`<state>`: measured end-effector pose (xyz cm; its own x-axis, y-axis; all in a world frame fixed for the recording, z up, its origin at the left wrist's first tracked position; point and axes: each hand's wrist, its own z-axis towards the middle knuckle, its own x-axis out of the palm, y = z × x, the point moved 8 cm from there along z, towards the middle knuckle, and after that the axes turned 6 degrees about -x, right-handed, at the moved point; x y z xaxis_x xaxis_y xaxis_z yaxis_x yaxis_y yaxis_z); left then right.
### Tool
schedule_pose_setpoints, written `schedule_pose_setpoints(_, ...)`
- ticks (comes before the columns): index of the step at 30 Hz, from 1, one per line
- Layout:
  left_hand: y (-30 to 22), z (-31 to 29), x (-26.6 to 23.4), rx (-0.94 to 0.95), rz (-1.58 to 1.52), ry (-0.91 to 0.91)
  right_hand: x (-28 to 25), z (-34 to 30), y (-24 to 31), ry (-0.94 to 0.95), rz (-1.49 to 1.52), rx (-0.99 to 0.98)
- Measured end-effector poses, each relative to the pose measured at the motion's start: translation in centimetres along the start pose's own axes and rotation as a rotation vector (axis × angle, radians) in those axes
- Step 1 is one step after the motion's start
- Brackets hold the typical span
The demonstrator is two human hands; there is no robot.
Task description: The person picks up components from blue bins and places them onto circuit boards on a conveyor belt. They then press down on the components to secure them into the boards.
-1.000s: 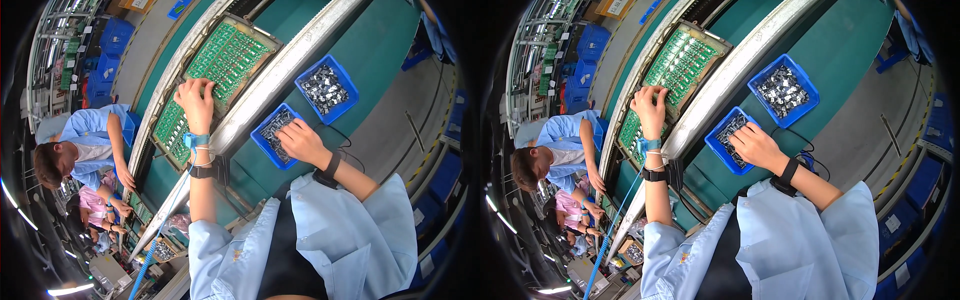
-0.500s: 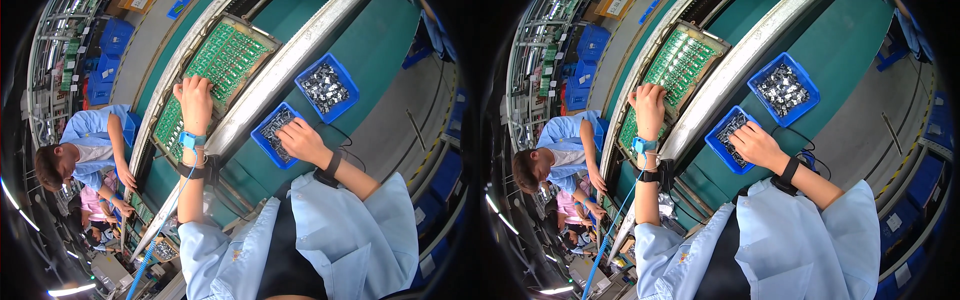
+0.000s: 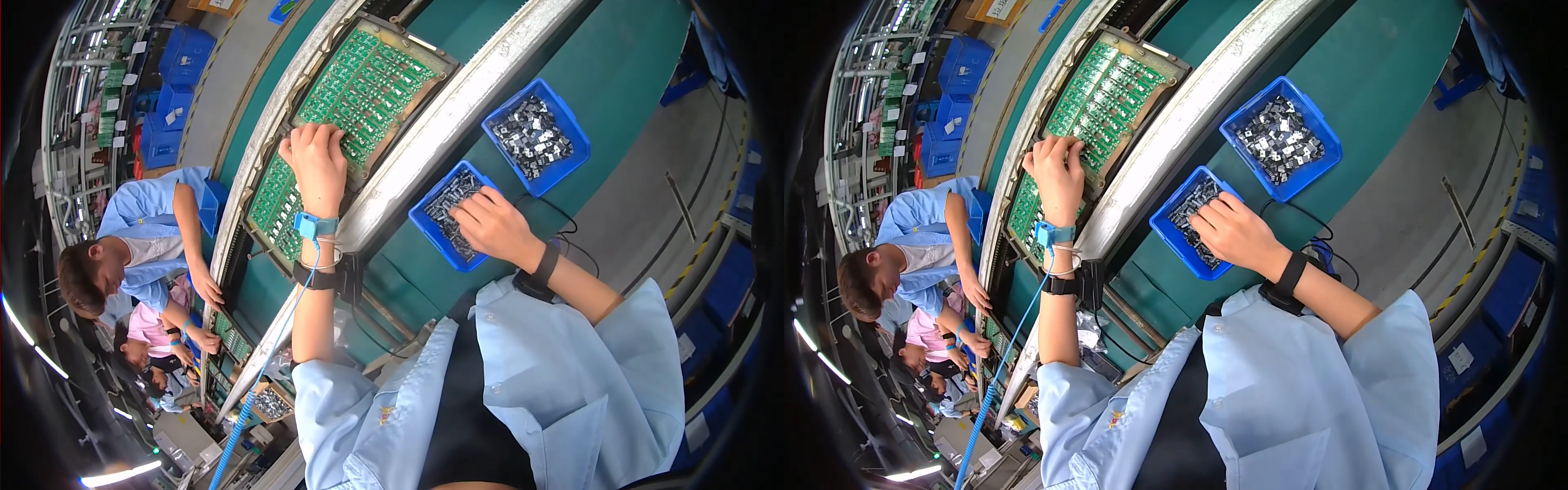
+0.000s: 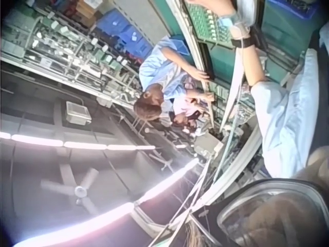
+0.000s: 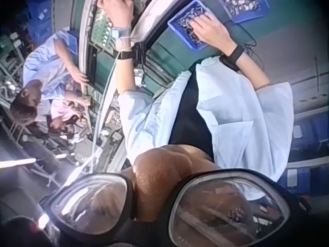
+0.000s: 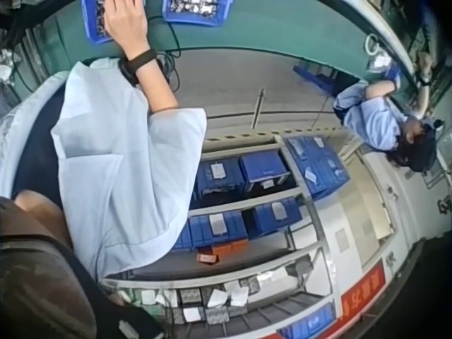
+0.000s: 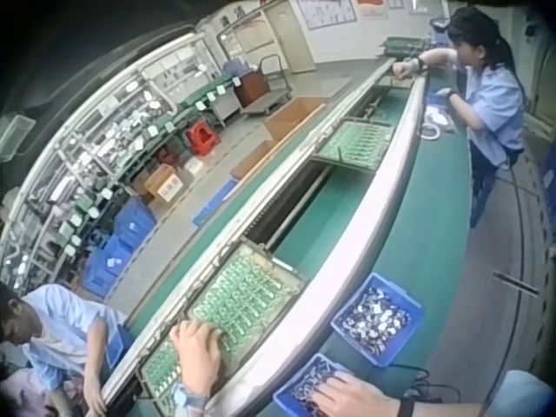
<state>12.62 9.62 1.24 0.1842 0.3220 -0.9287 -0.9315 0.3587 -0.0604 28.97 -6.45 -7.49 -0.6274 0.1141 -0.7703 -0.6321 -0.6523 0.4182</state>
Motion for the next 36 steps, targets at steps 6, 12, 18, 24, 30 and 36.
schedule_pose_setpoints(6, -0.7, 0.2, -0.2, 0.083, 0.065, 0.029, 0.0, 0.0, 0.1, -0.015, 0.007, 0.007)
schedule_pose_setpoints(12, -1.8, 0.8, 0.4, 0.195, 0.372, 0.118, 0.2, 0.1, 0.1, 0.003, 0.016, 0.008)
schedule_pose_setpoints(18, -3.7, 0.6, 1.2, 0.145, 0.591, 0.154, 0.0, -0.2, 0.3, 0.001, 0.006, 0.005)
schedule_pose_setpoints(24, -4.1, 0.7, 1.5, 0.185, 0.711, 0.178, -0.2, -0.4, 0.6, -0.029, -0.006, -0.010)
schedule_pose_setpoints(30, -1.9, 0.0, -0.3, 0.014, 0.295, 0.161, -0.6, -0.9, 0.3, -0.048, 0.024, 0.007)
schedule_pose_setpoints(36, -1.1, -0.8, -1.2, -0.020, 0.103, 0.088, -0.8, -1.0, 0.3, -0.041, 0.017, 0.002)
